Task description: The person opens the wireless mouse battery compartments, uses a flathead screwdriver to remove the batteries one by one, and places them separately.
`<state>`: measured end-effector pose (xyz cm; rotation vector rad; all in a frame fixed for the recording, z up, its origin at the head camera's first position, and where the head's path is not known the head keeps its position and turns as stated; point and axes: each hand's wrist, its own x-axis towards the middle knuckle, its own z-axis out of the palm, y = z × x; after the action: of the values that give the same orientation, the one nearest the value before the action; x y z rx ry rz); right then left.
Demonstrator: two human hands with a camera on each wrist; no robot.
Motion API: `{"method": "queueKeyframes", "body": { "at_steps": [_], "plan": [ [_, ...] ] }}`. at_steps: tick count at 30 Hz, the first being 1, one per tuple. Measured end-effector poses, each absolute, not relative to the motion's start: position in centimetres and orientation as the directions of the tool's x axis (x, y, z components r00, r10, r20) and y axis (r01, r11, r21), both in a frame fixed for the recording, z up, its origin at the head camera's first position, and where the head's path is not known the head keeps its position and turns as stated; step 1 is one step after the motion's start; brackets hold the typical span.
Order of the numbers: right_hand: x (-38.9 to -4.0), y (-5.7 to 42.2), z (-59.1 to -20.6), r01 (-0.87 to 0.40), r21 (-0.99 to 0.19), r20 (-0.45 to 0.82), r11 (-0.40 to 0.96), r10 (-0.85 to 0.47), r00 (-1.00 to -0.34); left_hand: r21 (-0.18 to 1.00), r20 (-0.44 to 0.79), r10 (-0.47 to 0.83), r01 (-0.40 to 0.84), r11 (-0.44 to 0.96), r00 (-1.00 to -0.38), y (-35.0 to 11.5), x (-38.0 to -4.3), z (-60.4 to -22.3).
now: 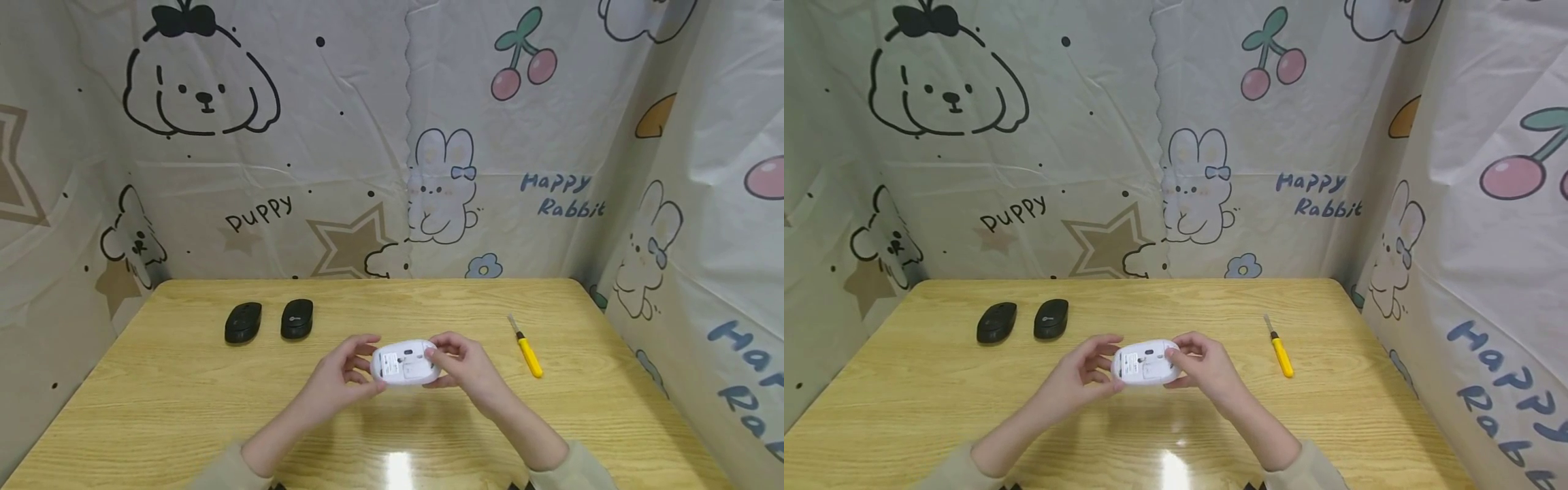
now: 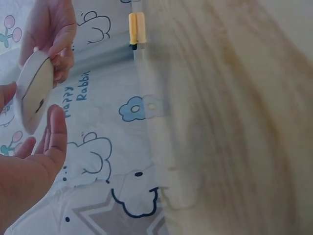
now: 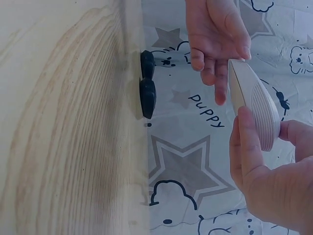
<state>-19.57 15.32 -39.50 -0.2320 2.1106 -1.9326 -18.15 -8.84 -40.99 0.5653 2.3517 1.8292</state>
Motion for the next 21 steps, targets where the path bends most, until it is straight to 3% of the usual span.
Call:
{"method": "queueKeyframes", "body": {
  "at_steps": [6,21],
  "plan": [
    [-19.53,14.98,-39.41,0.083,-0.995,-0.097,0.062,-0.28,-0.955,0.967,0.154,0.348,0.213,0.137,-0.925,-8.34,-18.12,-41.6],
    [-19.55,14.63,-39.85,0.084,-0.995,-0.098,0.063,-0.278,-0.956,0.963,0.149,0.327,0.212,0.167,-0.933,-8.12,-18.56,-41.81]
  ]
}}
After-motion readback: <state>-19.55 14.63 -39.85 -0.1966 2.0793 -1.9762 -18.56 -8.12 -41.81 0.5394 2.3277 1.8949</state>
